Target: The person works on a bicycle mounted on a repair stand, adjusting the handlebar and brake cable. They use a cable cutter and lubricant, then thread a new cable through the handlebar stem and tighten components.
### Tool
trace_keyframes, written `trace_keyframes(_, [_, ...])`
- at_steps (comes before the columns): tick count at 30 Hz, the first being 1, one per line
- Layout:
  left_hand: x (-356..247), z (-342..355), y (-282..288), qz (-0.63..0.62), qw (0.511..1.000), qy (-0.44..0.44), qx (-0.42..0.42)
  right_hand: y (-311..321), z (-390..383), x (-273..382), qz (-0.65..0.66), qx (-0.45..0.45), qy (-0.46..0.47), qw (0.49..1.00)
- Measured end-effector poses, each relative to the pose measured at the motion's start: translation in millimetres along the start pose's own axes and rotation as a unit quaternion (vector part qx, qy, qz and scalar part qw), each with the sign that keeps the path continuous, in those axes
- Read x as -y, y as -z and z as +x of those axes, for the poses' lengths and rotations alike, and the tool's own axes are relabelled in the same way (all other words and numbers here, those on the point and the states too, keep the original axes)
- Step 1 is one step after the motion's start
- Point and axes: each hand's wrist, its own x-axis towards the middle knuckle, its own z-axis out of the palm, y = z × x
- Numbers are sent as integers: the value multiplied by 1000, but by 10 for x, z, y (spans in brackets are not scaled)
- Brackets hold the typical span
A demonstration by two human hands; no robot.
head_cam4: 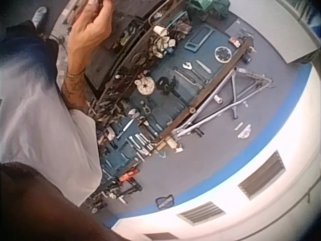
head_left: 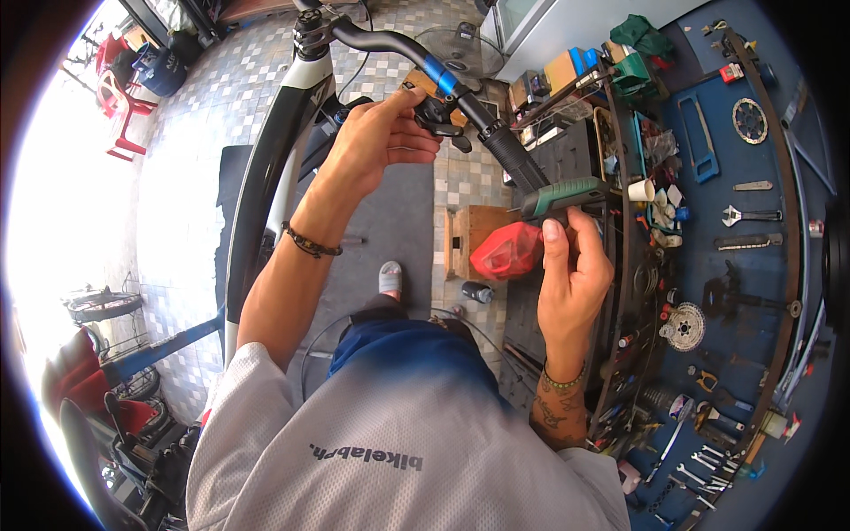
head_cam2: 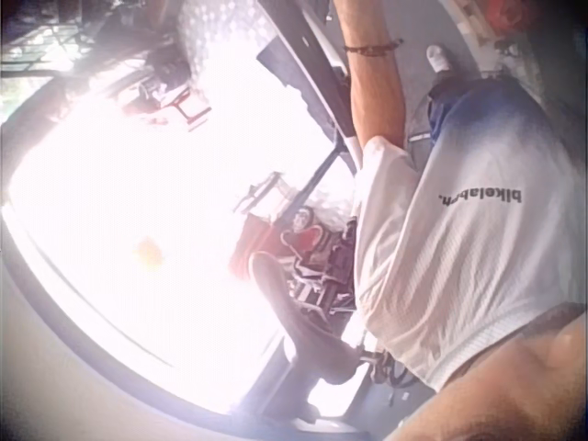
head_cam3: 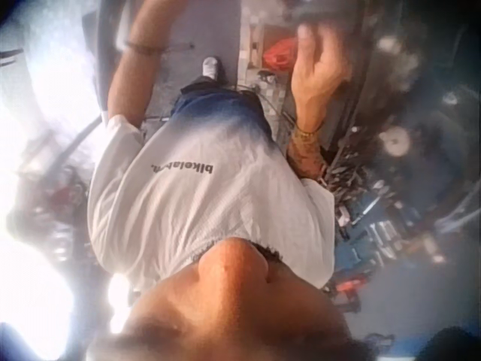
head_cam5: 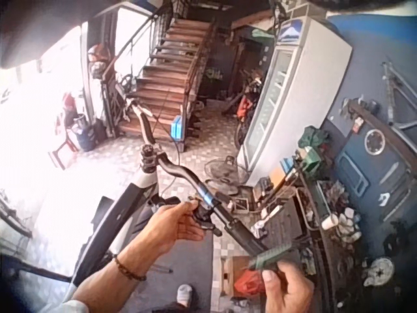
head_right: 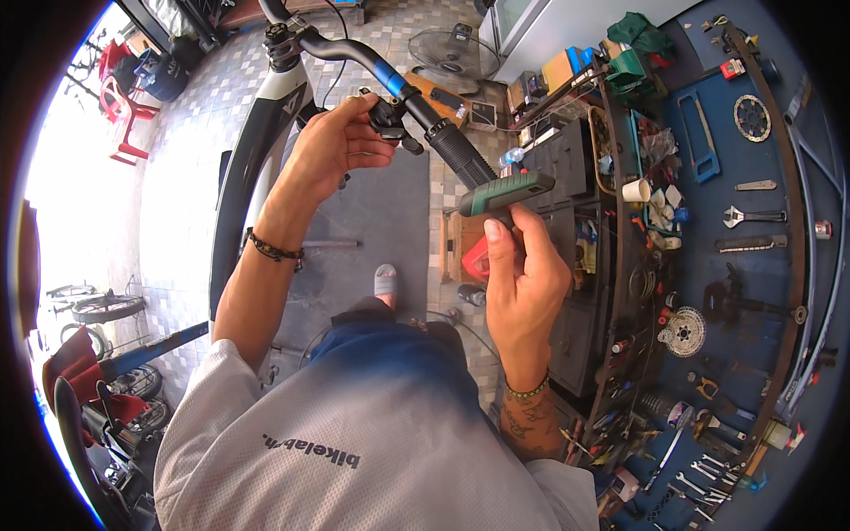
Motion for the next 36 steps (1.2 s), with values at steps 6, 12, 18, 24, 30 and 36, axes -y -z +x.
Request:
trace_keyframes(6, [-32,3,-3,27,999,-37,-4,5,-9,56,0,4,-10,1000])
trace_keyframes(12, [-88,17,48,-12,1000,22,17,-14,-16,79,12,5,-9,1000])
trace_keyframes(18, [-76,13,20,-17,1000,-7,15,-23,-36,48,11,-1,7,1000])
trace_keyframes(24, [-29,2,-1,-36,999,13,11,31,-103,56,110,27,-74,991])
trace_keyframes(30, [46,-108,-50,-48,996,45,54,41,-328,-112,234,-9,-76,969])
trace_keyframes(36, [143,-72,13,-72,995,22,70,141,-549,-244,238,-42,-121,963])
